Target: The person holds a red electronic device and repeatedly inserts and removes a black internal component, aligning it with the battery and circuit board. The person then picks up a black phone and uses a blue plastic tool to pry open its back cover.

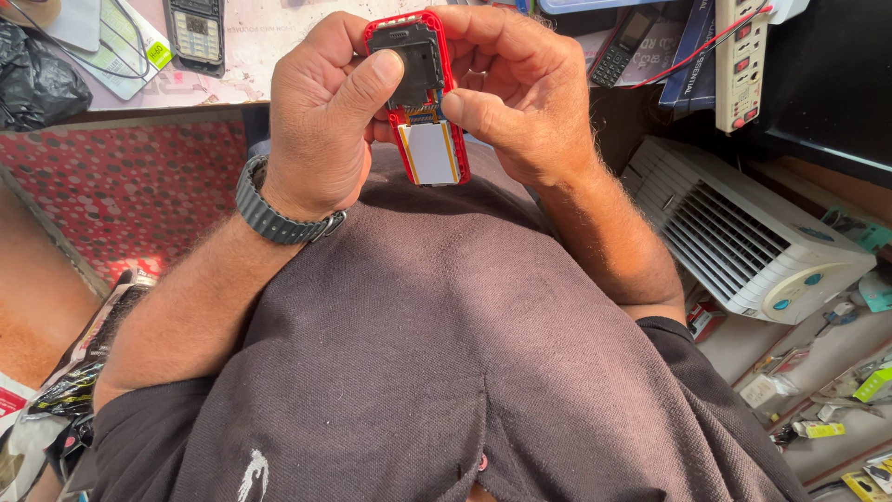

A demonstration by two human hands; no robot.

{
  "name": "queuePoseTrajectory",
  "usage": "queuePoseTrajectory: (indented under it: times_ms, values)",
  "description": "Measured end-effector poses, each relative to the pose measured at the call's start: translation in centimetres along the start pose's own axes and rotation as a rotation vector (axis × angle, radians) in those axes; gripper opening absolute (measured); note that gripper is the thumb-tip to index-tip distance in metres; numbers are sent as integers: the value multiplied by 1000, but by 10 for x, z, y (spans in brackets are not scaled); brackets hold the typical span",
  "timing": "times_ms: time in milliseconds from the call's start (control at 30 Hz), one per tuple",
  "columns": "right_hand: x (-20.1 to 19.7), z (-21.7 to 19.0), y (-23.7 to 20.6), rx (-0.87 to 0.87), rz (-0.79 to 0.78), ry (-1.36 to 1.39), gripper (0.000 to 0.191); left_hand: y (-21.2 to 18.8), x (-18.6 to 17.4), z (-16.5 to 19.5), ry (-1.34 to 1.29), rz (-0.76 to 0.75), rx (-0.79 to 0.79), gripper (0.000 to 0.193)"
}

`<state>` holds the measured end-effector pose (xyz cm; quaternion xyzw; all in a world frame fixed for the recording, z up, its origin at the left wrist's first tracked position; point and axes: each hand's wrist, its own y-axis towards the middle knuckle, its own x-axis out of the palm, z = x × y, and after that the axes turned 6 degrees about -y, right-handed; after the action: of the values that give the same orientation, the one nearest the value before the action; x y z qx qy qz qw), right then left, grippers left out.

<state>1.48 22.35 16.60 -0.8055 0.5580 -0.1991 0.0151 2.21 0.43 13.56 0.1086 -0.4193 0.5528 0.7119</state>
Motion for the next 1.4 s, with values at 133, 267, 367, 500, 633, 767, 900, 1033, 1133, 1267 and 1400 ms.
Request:
queuePoseTrajectory:
  times_ms: [133, 267, 367, 500, 633, 767, 900, 1033, 1133, 1267, 1400]
  values:
    - [0, -1, 1, -7, 1, -22, 47, -1, -1, -1, 3, 3, 3, 18]
    - [0, 2, 0, -43, -17, -46, 42, -2, -2, -4, -1, 1, 12, 18]
    - [2, 7, -4, -34, 6, -45, 40, -5, -2, -7, -4, -6, 29, 17]
    - [3, 12, -4, -64, 29, -83, 38, -5, -5, -7, 33, 6, 29, 17]
    - [3, 11, -2, -68, 47, -98, 36, -4, -5, -7, 76, -3, 41, 19]
    - [4, 11, -3, -51, 52, -56, 34, -5, -7, -7, 138, -11, 45, 22]
    - [5, 23, -4, -73, 103, -154, 33, -3, -14, -16, 209, 35, 15, 24]
    - [1, 49, -1, -118, 143, -275, 37, 7, -32, -35, 78, 34, -28, 25]
    - [-3, 67, 1, -167, 148, -367, 37, 12, -46, -49, 56, 22, -55, 27]
    - [-9, 89, 7, -203, 130, -363, 40, 16, -63, -62, 65, 25, -77, 28]
    - [-16, 109, 13, -195, 103, -298, 45, 21, -76, -68, 76, 28, -82, 28]
